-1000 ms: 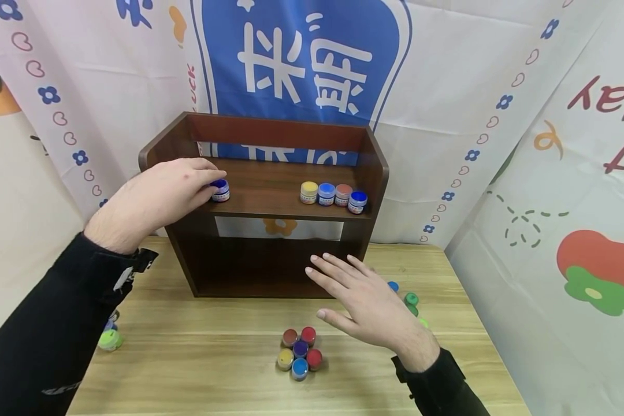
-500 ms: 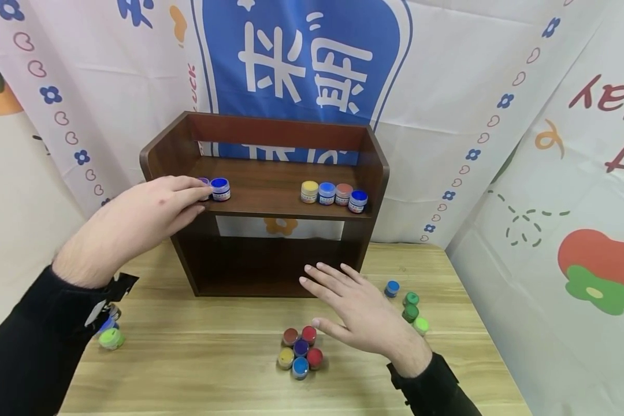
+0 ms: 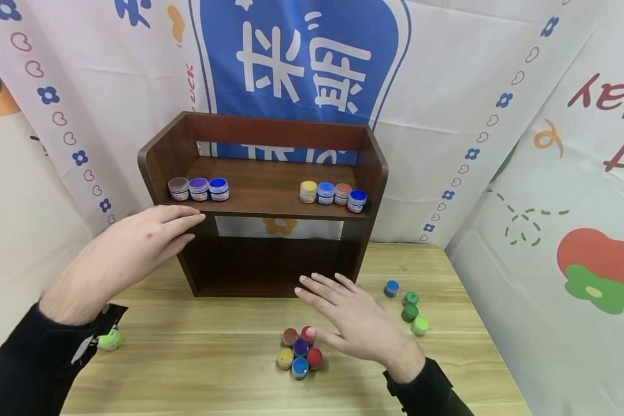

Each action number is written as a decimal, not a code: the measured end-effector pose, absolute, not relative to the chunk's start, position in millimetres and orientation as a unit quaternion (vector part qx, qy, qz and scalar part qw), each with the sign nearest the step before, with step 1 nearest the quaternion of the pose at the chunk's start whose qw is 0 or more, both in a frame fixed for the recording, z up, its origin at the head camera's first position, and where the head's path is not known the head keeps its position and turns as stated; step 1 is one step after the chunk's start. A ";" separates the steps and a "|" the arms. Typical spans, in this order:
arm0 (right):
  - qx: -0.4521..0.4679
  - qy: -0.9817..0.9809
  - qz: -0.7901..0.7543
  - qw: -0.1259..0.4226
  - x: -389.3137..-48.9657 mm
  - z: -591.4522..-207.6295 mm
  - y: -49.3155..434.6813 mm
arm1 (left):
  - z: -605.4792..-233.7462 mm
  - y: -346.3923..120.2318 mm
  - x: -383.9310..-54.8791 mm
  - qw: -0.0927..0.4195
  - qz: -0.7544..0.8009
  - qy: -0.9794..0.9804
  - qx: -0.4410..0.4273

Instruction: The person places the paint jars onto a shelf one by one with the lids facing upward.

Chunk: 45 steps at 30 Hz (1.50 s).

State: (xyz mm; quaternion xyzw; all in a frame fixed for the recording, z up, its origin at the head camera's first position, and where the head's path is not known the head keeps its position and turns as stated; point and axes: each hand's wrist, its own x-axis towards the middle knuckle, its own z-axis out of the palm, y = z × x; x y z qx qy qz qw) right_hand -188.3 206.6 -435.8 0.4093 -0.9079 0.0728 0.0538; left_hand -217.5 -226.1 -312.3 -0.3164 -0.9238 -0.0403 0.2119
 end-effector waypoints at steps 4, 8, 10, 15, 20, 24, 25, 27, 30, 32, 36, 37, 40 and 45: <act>0.413 -0.907 0.071 0.051 -186.7 -439.7 205.0 | -320.4 -229.4 -210.4 0.223 -0.045 -0.921 -0.315; 0.411 -0.908 0.078 0.031 -185.7 -443.3 202.3 | -330.1 -234.2 -206.1 0.234 -0.047 -0.918 -0.315; 0.410 -0.908 0.083 0.021 -185.3 -445.5 200.4 | -335.7 -237.4 -204.1 0.233 -0.050 -0.920 -0.312; 0.418 -0.905 0.082 0.011 -184.2 -451.9 195.4 | -350.3 -247.9 -199.2 0.206 -0.060 -0.934 -0.287; 0.431 -0.899 0.071 0.014 -182.8 -457.8 190.6 | -363.4 -265.0 -197.2 0.153 -0.073 -0.955 -0.242; 0.438 -0.897 0.066 0.014 -182.1 -461.3 187.8 | -373.9 -279.8 -196.0 0.128 -0.078 -0.964 -0.219; 0.438 -0.897 0.065 0.013 -181.7 -461.8 187.1 | -376.6 -283.1 -195.6 0.124 -0.079 -0.966 -0.215; 0.439 -0.897 0.060 0.010 -181.1 -463.0 185.8 | -382.2 -289.5 -194.9 0.115 -0.087 -0.968 -0.204; 0.442 -0.895 0.058 0.007 -180.0 -464.6 183.8 | -391.1 -299.3 -193.8 0.097 -0.091 -0.974 -0.185; 0.447 -0.893 0.059 0.007 -179.6 -465.7 182.2 | -397.6 -306.1 -194.0 0.086 -0.092 -0.977 -0.172; 0.458 -0.887 0.056 0.008 -178.9 -468.4 179.0 | -411.4 -320.5 -195.7 0.078 -0.084 -0.980 -0.160; 0.459 -0.886 0.057 0.004 -178.8 -469.0 178.2 | -414.8 -324.0 -196.4 0.077 -0.083 -0.981 -0.158; 0.461 -0.885 0.055 -0.010 -178.3 -471.4 176.8 | -425.1 -333.8 -198.7 0.077 -0.087 -0.981 -0.153; 0.468 -0.882 0.050 -0.021 -177.8 -476.1 174.6 | -442.0 -348.8 -203.6 0.064 -0.093 -0.984 -0.140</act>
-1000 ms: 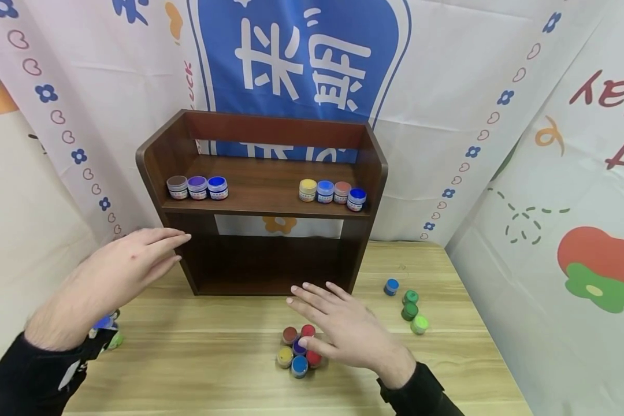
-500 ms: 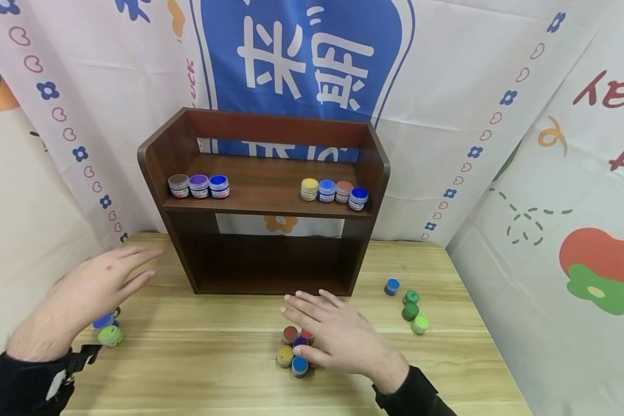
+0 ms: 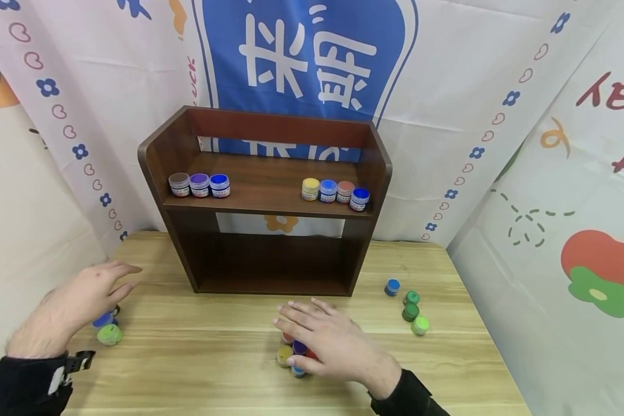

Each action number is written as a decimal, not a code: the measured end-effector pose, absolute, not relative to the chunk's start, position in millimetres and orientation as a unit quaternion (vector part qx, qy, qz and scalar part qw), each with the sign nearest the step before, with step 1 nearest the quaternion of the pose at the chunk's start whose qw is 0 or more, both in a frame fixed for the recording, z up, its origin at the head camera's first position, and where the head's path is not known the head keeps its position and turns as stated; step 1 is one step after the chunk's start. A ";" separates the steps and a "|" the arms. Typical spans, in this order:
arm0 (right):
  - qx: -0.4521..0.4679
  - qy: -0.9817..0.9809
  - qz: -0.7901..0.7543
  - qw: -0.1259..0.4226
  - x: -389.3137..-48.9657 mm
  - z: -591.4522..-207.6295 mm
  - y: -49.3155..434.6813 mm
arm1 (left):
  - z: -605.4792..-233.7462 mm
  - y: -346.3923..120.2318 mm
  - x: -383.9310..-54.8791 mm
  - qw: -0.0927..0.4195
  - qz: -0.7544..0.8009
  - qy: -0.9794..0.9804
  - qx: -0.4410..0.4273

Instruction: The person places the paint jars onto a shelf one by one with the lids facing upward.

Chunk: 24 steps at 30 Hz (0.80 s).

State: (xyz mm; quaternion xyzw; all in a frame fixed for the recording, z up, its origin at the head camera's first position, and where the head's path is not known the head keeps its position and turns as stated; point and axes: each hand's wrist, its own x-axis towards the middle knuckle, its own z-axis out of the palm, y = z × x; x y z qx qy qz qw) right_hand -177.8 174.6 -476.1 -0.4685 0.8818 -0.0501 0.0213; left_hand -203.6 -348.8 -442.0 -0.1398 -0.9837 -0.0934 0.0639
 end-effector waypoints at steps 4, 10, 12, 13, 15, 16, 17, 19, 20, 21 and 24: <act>-0.472 0.879 -0.054 0.026 -176.4 -478.6 172.3 | -455.9 -360.3 -207.2 0.048 -0.088 -0.988 -0.119; -0.478 0.876 -0.056 0.023 -173.8 -482.5 169.9 | -475.7 -376.5 -212.0 0.029 -0.087 -0.992 -0.092; -0.478 0.876 -0.056 0.026 -173.5 -483.2 169.4 | -480.2 -380.7 -213.7 0.020 -0.085 -0.993 -0.083; -0.477 0.876 -0.057 0.029 -173.5 -483.5 169.4 | -482.6 -382.6 -214.6 0.015 -0.086 -0.993 -0.079; -0.476 0.877 -0.058 0.035 -173.4 -484.1 169.6 | -486.2 -386.3 -216.1 0.004 -0.086 -0.994 -0.074; -0.476 0.877 -0.057 0.037 -173.3 -484.4 169.7 | -488.1 -388.3 -216.7 -0.002 -0.087 -0.994 -0.073; -0.476 0.877 -0.058 0.039 -173.2 -484.9 169.7 | -489.9 -390.2 -217.1 -0.007 -0.089 -0.993 -0.071; -0.476 0.876 -0.056 0.042 -173.2 -485.8 169.6 | -493.5 -393.4 -217.9 -0.017 -0.093 -0.993 -0.067; -0.477 0.876 -0.055 0.044 -173.1 -486.2 169.5 | -495.3 -394.5 -218.2 -0.022 -0.094 -0.993 -0.064; -0.477 0.876 -0.055 0.046 -173.0 -486.6 169.2 | -497.3 -395.5 -218.7 -0.026 -0.095 -0.993 -0.061; -0.478 0.875 -0.052 0.050 -172.7 -488.0 168.6 | -502.9 -397.1 -220.1 -0.028 -0.093 -0.994 -0.053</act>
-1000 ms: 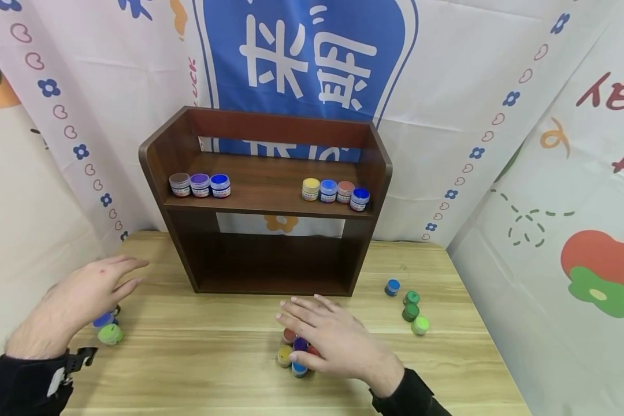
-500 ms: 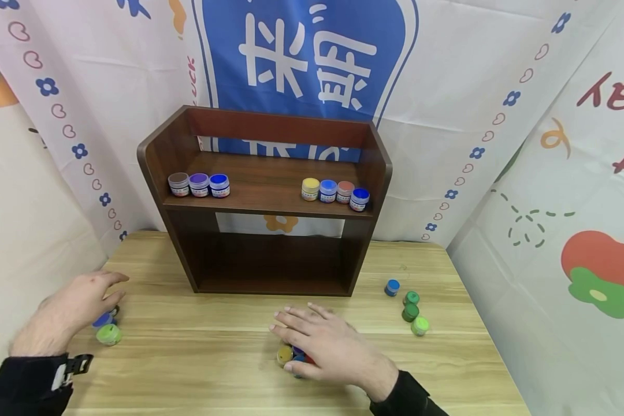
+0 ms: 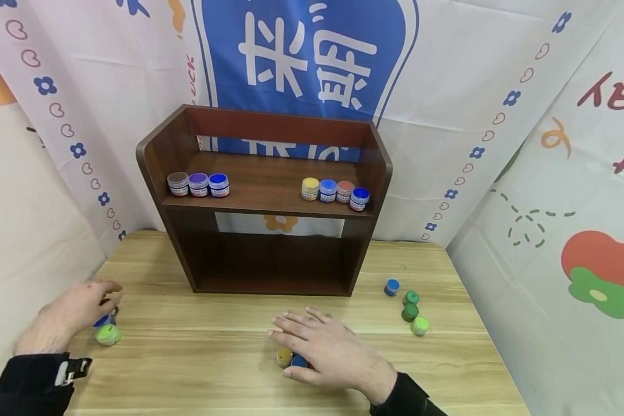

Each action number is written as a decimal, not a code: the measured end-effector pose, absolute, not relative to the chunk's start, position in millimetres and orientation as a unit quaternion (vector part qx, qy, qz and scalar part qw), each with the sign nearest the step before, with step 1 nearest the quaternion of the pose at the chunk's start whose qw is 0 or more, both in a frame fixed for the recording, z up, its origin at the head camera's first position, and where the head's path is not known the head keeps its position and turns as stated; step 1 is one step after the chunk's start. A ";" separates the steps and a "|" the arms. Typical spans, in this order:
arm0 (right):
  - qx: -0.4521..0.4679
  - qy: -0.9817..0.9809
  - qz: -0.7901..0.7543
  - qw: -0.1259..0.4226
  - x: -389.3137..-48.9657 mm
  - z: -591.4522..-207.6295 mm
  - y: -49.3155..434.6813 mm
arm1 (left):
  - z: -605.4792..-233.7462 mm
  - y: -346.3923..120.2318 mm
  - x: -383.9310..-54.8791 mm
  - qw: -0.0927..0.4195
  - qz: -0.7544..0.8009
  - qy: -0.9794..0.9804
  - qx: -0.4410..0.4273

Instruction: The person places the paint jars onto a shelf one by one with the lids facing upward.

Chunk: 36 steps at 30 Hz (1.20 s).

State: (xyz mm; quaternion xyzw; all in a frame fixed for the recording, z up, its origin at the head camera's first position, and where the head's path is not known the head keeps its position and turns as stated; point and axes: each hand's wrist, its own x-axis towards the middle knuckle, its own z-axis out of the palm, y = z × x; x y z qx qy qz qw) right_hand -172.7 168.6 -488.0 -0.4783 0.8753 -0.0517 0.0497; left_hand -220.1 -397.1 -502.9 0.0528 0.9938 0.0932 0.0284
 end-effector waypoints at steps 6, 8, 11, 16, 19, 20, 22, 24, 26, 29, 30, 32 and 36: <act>-0.481 0.874 -0.053 0.050 -172.4 -490.5 169.2 | -510.5 -399.7 -221.9 0.031 0.098 0.993 0.049; -0.483 0.873 -0.055 0.047 -172.1 -491.0 169.0 | -510.7 -400.9 -221.3 0.038 0.105 0.993 0.044; -0.484 0.872 -0.058 0.044 -171.6 -491.4 168.7 | -509.0 -403.1 -221.1 0.059 0.121 0.990 0.028; -0.483 0.872 -0.060 0.046 -171.5 -492.0 168.3 | -503.7 -404.8 -221.1 0.085 0.134 0.987 0.011; -0.481 0.873 -0.061 0.050 -171.7 -492.1 168.2 | -501.5 -404.3 -221.4 0.080 0.129 0.988 0.016; -0.481 0.873 -0.062 0.052 -171.8 -492.1 168.2 | -500.7 -404.1 -221.4 0.079 0.128 0.988 0.016; -0.480 0.873 -0.063 0.055 -172.1 -491.8 168.2 | -499.3 -403.5 -220.9 0.075 0.130 0.989 0.016; -0.479 0.874 -0.063 0.057 -172.4 -491.6 168.2 | -498.0 -402.5 -220.5 0.072 0.134 0.988 0.018; -0.479 0.874 -0.064 0.058 -172.6 -491.2 168.3 | -497.0 -400.9 -220.3 0.064 0.137 0.988 0.024; -0.478 0.874 -0.066 0.058 -172.7 -490.7 168.4 | -496.6 -396.9 -220.7 0.046 0.135 0.989 0.041; -0.477 0.874 -0.067 0.058 -172.7 -490.5 168.4 | -496.5 -395.3 -220.8 0.040 0.134 0.989 0.046; -0.477 0.875 -0.067 0.058 -172.6 -490.2 168.5 | -496.8 -392.2 -221.0 0.031 0.133 0.989 0.054; -0.478 0.875 -0.062 0.054 -172.0 -490.2 168.4 | -498.5 -387.4 -222.0 0.035 0.139 0.988 0.058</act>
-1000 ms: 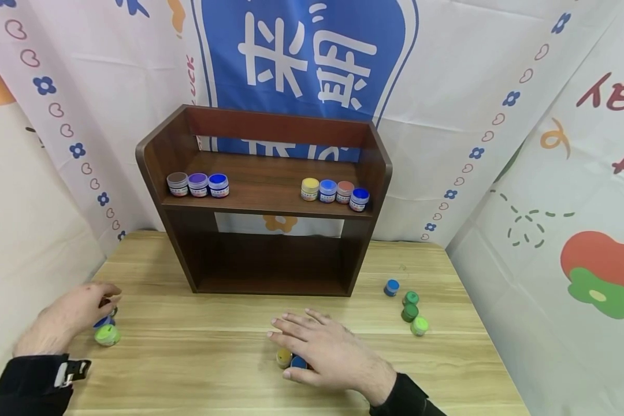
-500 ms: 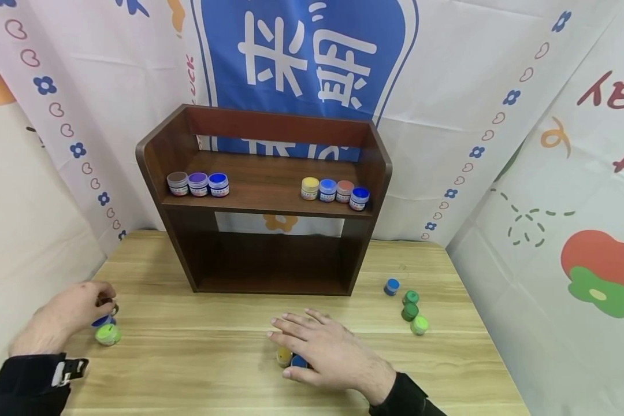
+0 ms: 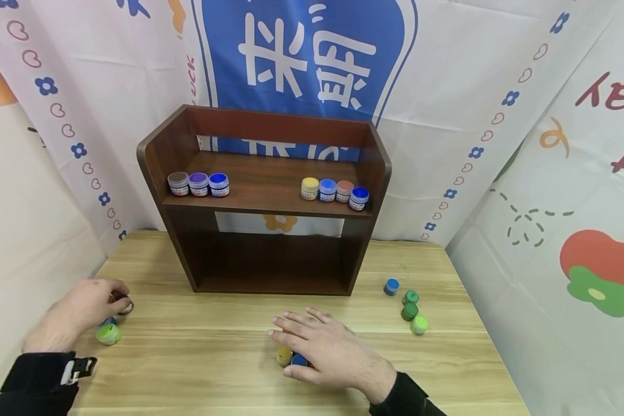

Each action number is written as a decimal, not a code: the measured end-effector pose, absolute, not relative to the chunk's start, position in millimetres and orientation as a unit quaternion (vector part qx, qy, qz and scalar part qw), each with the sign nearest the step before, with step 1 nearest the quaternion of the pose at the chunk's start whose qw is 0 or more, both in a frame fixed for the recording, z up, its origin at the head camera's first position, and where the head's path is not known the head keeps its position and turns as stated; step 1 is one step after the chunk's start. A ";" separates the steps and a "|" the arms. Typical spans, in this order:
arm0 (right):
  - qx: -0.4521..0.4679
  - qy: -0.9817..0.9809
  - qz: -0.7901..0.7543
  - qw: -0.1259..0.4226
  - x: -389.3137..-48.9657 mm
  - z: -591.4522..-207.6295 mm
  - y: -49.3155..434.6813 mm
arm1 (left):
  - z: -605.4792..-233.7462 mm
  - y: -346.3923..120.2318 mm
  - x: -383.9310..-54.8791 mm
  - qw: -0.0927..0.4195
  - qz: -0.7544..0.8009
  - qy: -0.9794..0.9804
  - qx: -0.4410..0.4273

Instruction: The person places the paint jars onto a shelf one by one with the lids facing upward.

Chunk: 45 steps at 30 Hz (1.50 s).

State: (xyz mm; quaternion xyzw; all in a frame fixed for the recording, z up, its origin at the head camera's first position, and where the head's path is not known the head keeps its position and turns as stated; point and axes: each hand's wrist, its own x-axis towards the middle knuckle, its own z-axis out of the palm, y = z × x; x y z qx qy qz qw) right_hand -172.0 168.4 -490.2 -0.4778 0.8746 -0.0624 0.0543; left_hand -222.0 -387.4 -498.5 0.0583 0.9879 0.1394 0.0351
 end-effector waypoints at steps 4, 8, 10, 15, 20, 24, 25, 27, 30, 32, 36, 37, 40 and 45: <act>-0.478 0.875 -0.056 0.049 -171.3 -491.4 168.8 | -501.8 -385.0 -222.7 0.040 0.138 0.988 0.062; -0.477 0.876 -0.053 0.044 -170.8 -492.3 169.5 | -504.5 -385.2 -222.2 0.031 0.128 0.989 0.073; -0.476 0.877 -0.053 0.043 -170.7 -492.5 169.9 | -504.8 -385.0 -222.0 0.027 0.124 0.989 0.078; -0.470 0.879 -0.062 0.049 -171.3 -491.9 170.3 | -502.5 -381.9 -220.7 0.025 0.119 0.989 0.087; -0.468 0.880 -0.071 0.049 -172.2 -490.1 171.0 | -495.7 -375.0 -218.9 0.019 0.116 0.989 0.094; -0.463 0.882 -0.073 0.050 -173.6 -487.3 172.4 | -488.8 -366.0 -217.9 -0.011 0.115 0.988 0.105; -0.462 0.883 -0.072 0.051 -174.1 -486.5 172.9 | -486.1 -363.2 -217.8 -0.020 0.113 0.987 0.108; -0.460 0.883 -0.072 0.052 -175.2 -484.6 174.0 | -480.7 -357.1 -217.4 -0.036 0.108 0.987 0.117; -0.461 0.884 -0.065 0.041 -176.6 -482.5 175.9 | -471.3 -347.0 -216.1 -0.056 0.104 0.984 0.131; -0.464 0.884 -0.057 0.028 -177.2 -481.4 176.9 | -463.9 -339.7 -213.7 -0.067 0.101 0.983 0.140; -0.466 0.884 -0.047 0.007 -177.6 -478.8 178.3 | -450.3 -325.3 -209.1 -0.086 0.100 0.978 0.159; -0.465 0.884 -0.045 0.004 -177.7 -478.2 178.6 | -447.0 -321.9 -208.1 -0.091 0.100 0.977 0.163; -0.460 0.887 -0.044 -0.004 -177.6 -476.2 179.7 | -437.2 -312.0 -205.4 -0.100 0.097 0.975 0.175; -0.447 0.893 -0.038 -0.012 -177.2 -473.4 181.4 | -422.5 -296.2 -201.7 -0.115 0.092 0.970 0.192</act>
